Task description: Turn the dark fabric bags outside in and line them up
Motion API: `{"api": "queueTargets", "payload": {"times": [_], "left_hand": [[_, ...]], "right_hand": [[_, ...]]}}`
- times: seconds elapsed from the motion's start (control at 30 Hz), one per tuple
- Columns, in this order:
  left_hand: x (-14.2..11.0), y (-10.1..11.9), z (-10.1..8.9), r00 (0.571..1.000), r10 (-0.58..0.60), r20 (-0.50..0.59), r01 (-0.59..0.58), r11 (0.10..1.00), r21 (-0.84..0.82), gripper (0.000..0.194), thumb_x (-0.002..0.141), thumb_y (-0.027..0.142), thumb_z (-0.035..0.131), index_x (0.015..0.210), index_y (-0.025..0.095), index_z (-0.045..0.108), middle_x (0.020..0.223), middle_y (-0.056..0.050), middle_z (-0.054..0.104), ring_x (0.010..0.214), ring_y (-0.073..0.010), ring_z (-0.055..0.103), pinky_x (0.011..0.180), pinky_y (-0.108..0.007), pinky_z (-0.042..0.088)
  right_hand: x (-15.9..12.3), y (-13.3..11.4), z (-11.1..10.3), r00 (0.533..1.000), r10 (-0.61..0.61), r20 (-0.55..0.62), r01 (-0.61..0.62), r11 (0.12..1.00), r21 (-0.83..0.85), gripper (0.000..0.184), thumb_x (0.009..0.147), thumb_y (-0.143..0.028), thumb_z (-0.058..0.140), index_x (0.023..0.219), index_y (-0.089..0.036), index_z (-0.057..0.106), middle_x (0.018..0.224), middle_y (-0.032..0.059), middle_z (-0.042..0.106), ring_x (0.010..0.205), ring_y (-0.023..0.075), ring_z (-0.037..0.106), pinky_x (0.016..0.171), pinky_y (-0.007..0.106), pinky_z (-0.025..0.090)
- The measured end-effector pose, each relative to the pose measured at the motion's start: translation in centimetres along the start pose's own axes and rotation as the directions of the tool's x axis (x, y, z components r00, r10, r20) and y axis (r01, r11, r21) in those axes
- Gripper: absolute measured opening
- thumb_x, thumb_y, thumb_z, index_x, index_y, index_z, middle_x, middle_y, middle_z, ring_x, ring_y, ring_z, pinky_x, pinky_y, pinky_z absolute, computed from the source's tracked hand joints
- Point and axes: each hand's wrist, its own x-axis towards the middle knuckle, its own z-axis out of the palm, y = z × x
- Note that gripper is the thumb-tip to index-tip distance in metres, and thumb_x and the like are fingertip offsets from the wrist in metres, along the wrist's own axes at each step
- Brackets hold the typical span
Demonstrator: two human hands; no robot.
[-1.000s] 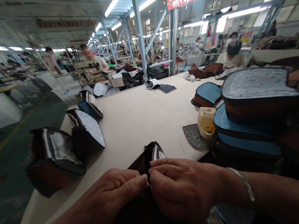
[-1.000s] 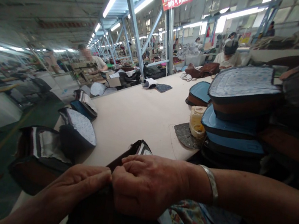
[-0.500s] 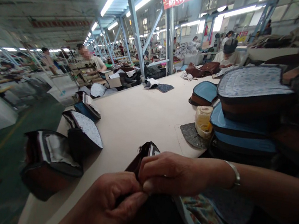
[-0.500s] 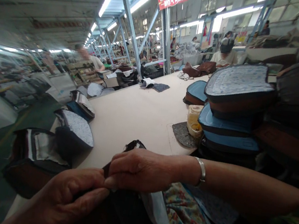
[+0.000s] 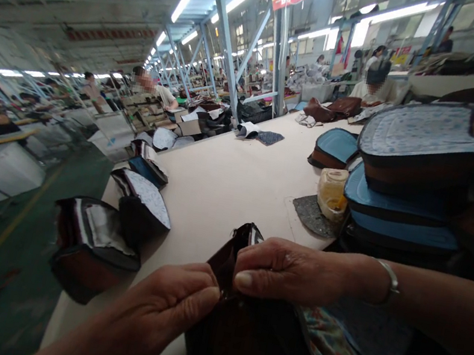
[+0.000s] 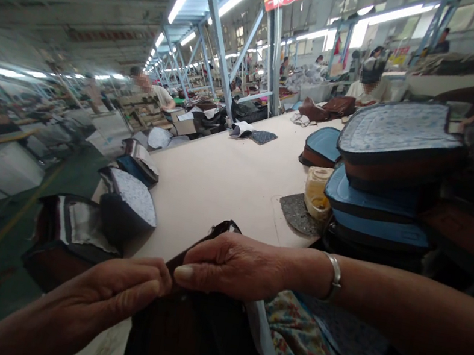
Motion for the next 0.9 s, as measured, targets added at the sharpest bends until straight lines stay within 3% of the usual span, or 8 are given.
{"api": "queueTargets", "payload": {"times": [0.13, 0.3, 0.43, 0.5, 0.6, 0.7, 0.8, 0.9], "left_hand": [[-0.3, 0.2, -0.2, 0.997, -0.003, 0.071, 0.001, 1.000, 0.031, 0.040, 0.102, 0.050, 0.043, 0.078, 0.019, 0.053, 0.083, 0.002, 0.049, 0.078, -0.0145, 0.048, 0.072, -0.022, 0.040], [-0.5, 0.1, -0.4, 0.990, 0.026, 0.137, -0.027, 1.000, 0.008, 0.034, 0.102, 0.046, 0.045, 0.085, 0.020, 0.056, 0.089, 0.001, 0.052, 0.084, -0.0155, 0.050, 0.078, -0.022, 0.041], [-0.6, -0.6, 0.0, 0.990, 0.130, 0.062, -0.135, 0.986, 0.096, 0.037, 0.102, 0.042, 0.048, 0.073, 0.019, 0.048, 0.082, 0.001, 0.050, 0.078, -0.0144, 0.050, 0.074, -0.022, 0.039], [-0.6, -1.1, 0.2, 0.980, 0.199, 0.018, -0.199, 0.966, 0.167, 0.035, 0.102, 0.039, 0.047, 0.073, 0.020, 0.047, 0.081, 0.000, 0.052, 0.080, -0.0153, 0.052, 0.077, -0.023, 0.039], [-1.0, -1.9, -0.2, 0.966, 0.257, 0.013, -0.254, 0.941, 0.225, 0.032, 0.102, 0.036, 0.046, 0.074, 0.020, 0.050, 0.080, -0.001, 0.054, 0.083, -0.0170, 0.054, 0.080, -0.025, 0.040], [-1.4, -2.4, -0.7, 0.977, 0.212, 0.005, -0.208, 0.956, 0.207, 0.033, 0.100, 0.042, 0.047, 0.076, 0.020, 0.054, 0.084, -0.002, 0.058, 0.085, -0.0187, 0.057, 0.080, -0.025, 0.043], [-1.6, -2.1, -1.0, 0.990, 0.134, -0.038, -0.124, 0.972, 0.200, 0.036, 0.098, 0.052, 0.047, 0.091, 0.022, 0.063, 0.097, -0.004, 0.064, 0.093, -0.0211, 0.060, 0.082, -0.024, 0.045], [-1.1, -0.9, -0.8, 0.996, 0.045, -0.075, -0.029, 0.979, 0.202, 0.043, 0.101, 0.054, 0.038, 0.098, 0.023, 0.066, 0.096, -0.003, 0.065, 0.090, -0.0195, 0.060, 0.078, -0.023, 0.044]], "right_hand": [[0.5, -0.7, 0.0, 0.999, 0.048, 0.011, -0.047, 0.998, -0.044, 0.041, 0.094, -0.050, 0.061, 0.080, -0.012, 0.056, 0.066, -0.0055, 0.040, 0.060, 0.0066, 0.035, 0.050, 0.018, 0.029], [1.0, 0.3, 0.4, 0.998, -0.039, 0.042, 0.040, 0.999, -0.013, 0.037, 0.093, -0.040, 0.065, 0.071, -0.012, 0.053, 0.060, -0.0075, 0.038, 0.057, 0.0047, 0.033, 0.050, 0.018, 0.028], [0.9, 1.5, 0.8, 0.999, -0.050, 0.013, 0.049, 0.996, 0.080, 0.042, 0.090, -0.045, 0.068, 0.070, -0.012, 0.052, 0.059, -0.0078, 0.037, 0.056, 0.0050, 0.031, 0.049, 0.018, 0.026], [0.5, 1.8, 0.3, 0.998, -0.067, 0.005, 0.066, 0.990, 0.128, 0.043, 0.092, -0.049, 0.066, 0.077, -0.010, 0.058, 0.064, -0.0055, 0.044, 0.060, 0.0062, 0.039, 0.055, 0.019, 0.034], [-0.1, 2.1, -1.2, 0.995, -0.091, -0.035, 0.095, 0.988, 0.119, 0.047, 0.102, -0.050, 0.048, 0.104, -0.007, 0.066, 0.094, 0.0064, 0.064, 0.087, 0.0132, 0.058, 0.081, 0.025, 0.047], [-0.4, 2.4, -2.6, 0.995, -0.080, -0.054, 0.084, 0.993, 0.085, 0.043, 0.102, -0.042, 0.050, 0.125, -0.008, 0.061, 0.115, 0.0133, 0.065, 0.105, 0.0179, 0.061, 0.094, 0.030, 0.048], [-0.3, 2.6, -2.9, 0.989, -0.150, -0.010, 0.150, 0.989, -0.010, 0.040, 0.095, -0.031, 0.063, 0.128, -0.008, 0.061, 0.118, 0.0133, 0.065, 0.108, 0.0190, 0.061, 0.095, 0.030, 0.048], [0.1, 2.7, -2.5, 0.970, -0.242, 0.009, 0.242, 0.968, -0.059, 0.039, 0.092, -0.027, 0.067, 0.124, -0.006, 0.062, 0.115, 0.0136, 0.065, 0.106, 0.0195, 0.061, 0.095, 0.031, 0.048]]}}
